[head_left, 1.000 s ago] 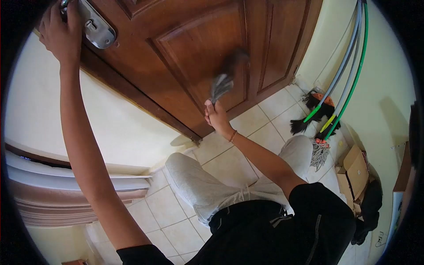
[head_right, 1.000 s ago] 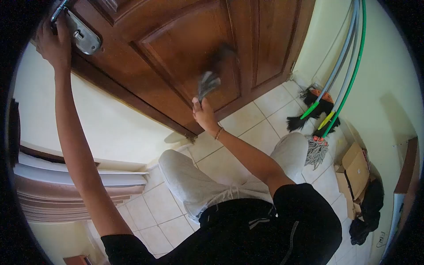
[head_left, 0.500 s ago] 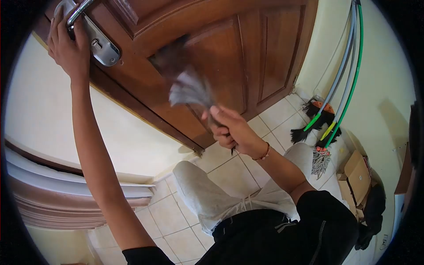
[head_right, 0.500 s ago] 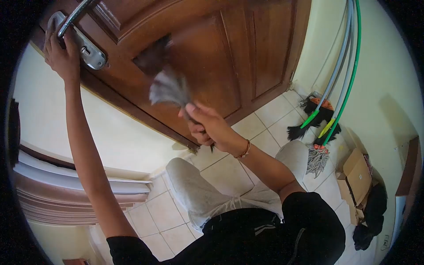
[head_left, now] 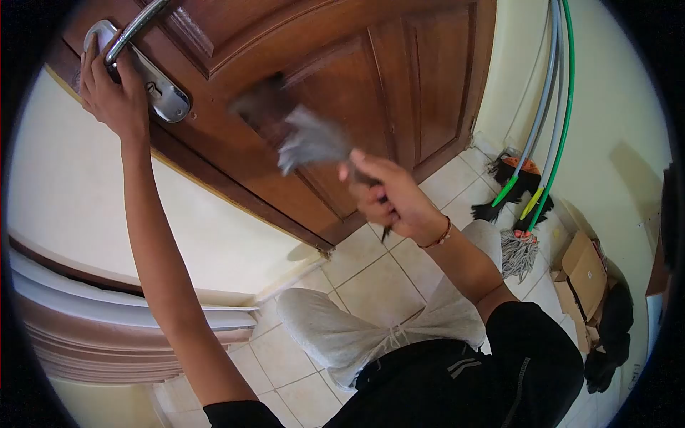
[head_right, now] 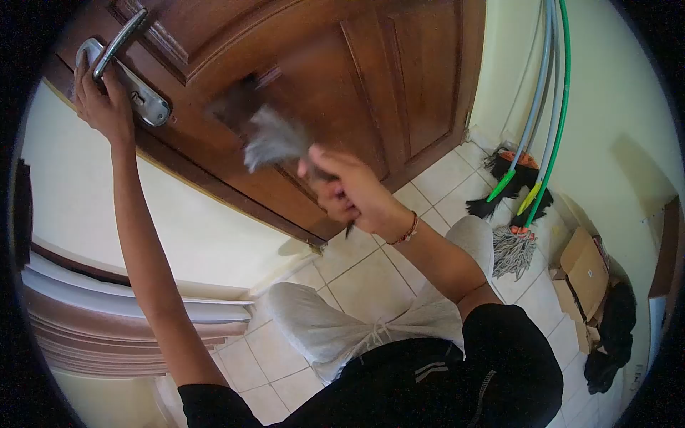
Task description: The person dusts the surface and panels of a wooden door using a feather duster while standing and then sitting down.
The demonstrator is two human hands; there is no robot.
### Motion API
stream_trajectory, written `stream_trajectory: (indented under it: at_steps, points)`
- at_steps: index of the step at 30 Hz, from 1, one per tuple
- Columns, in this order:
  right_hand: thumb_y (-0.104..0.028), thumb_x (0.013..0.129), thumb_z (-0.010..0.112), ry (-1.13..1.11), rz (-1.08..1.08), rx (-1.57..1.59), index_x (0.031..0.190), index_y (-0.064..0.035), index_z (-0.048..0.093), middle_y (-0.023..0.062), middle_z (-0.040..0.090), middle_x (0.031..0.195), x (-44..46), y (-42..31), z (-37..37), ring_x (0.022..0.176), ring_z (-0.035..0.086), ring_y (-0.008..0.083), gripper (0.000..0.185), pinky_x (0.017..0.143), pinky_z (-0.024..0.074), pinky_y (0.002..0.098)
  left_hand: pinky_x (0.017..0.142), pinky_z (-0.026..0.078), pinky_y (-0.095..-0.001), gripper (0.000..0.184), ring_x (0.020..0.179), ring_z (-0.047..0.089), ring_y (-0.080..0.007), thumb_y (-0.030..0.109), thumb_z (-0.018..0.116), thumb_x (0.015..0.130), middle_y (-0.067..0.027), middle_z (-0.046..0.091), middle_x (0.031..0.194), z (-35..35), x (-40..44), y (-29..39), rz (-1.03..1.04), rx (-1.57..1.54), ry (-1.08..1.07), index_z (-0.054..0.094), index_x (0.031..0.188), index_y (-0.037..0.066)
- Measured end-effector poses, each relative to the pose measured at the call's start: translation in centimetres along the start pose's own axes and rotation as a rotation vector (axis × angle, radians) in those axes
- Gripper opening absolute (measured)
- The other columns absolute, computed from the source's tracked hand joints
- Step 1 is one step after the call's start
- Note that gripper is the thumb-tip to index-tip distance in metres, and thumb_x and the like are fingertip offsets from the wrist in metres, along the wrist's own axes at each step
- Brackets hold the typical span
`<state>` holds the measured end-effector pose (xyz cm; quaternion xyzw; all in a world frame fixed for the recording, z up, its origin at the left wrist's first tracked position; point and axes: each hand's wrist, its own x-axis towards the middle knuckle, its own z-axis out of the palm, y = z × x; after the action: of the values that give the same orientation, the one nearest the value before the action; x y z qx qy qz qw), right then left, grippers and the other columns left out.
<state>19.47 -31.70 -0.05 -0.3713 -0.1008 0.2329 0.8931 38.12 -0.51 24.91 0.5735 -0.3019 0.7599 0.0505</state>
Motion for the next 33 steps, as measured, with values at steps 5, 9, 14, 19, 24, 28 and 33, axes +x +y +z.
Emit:
stream_trajectory:
  at_steps: [5,9,14,19,24,28,33]
  points:
    - [-0.043,0.11,0.048,0.183,-0.262,0.134,0.107,-0.0178,0.055,-0.0101,0.027,0.065,0.4,-1.7,-0.9,0.047,0.018,0.0012,0.027,0.038,0.0126,0.021,0.118,0.029,-0.0483,0.03,0.139,0.05,-0.0309,0.031,0.061,0.101,-0.0043,0.06,0.147,-0.2,0.0,0.4,-0.02,0.021,-0.006,0.073,0.123,0.016]
    - [-0.044,0.11,0.048,0.255,-0.314,0.115,0.107,-0.0157,0.056,-0.0101,0.027,0.064,0.1,-1.5,-1.1,0.046,0.017,0.0011,0.029,0.038,0.0121,0.0214,0.117,0.03,-0.0469,0.029,0.139,0.05,-0.0313,0.03,0.062,0.099,-0.0043,0.061,0.147,0.0,0.4,0.6,-0.001,-0.006,0.007,0.073,0.12,0.013]
    - [-0.044,0.11,0.049,0.159,-0.205,-0.045,0.108,-0.0146,0.058,-0.0088,0.031,0.066,-0.5,-1.6,-2.2,0.049,0.023,0.0018,0.031,0.04,0.0156,0.0208,0.116,0.032,-0.0454,0.028,0.138,0.051,-0.0312,0.028,0.063,0.098,-0.0038,0.062,0.145,-0.1,0.8,0.2,0.008,-0.004,-0.004,0.073,0.115,0.009]
    - [-0.046,0.109,0.049,0.27,-0.379,-0.046,0.108,-0.0155,0.056,-0.0079,0.033,0.066,0.3,-0.2,-2.6,0.049,0.025,0.0028,0.032,0.041,0.0171,0.0214,0.115,0.034,-0.0451,0.027,0.136,0.052,-0.031,0.028,0.065,0.096,-0.0033,0.063,0.145,-0.2,0.8,-0.4,0.019,0.021,-0.012,0.074,0.113,0.008]
    - [-0.046,0.109,0.049,0.422,-0.324,0.174,0.106,-0.0168,0.054,-0.0075,0.035,0.066,2.6,3.5,-4.7,0.048,0.025,0.0038,0.03,0.041,0.0177,0.0229,0.114,0.035,-0.0438,0.027,0.135,0.054,-0.0314,0.027,0.066,0.095,-0.0038,0.064,0.144,-0.4,1.1,-0.2,0.037,0.006,-0.021,0.075,0.113,0.008]
    - [-0.041,0.11,0.048,0.39,-0.32,0.269,0.106,-0.0159,0.055,-0.0083,0.035,0.065,1.8,6.1,-5.0,0.046,0.023,0.0029,0.027,0.039,0.016,0.022,0.111,0.04,-0.0453,0.026,0.131,0.057,-0.0343,0.025,0.068,0.094,-0.0078,0.066,0.141,-0.2,1.1,-0.2,0.05,0.012,0.016,0.075,0.111,0.007]
    - [-0.041,0.11,0.047,0.495,-0.219,0.333,0.106,-0.0155,0.056,-0.0088,0.033,0.064,1.9,8.5,-8.5,0.046,0.023,0.0024,0.027,0.039,0.0164,0.0218,0.108,0.042,-0.0452,0.025,0.129,0.059,-0.0347,0.024,0.068,0.093,-0.0099,0.067,0.139,0.3,1.1,-1.3,0.089,0.06,-0.009,0.076,0.105,0.004]
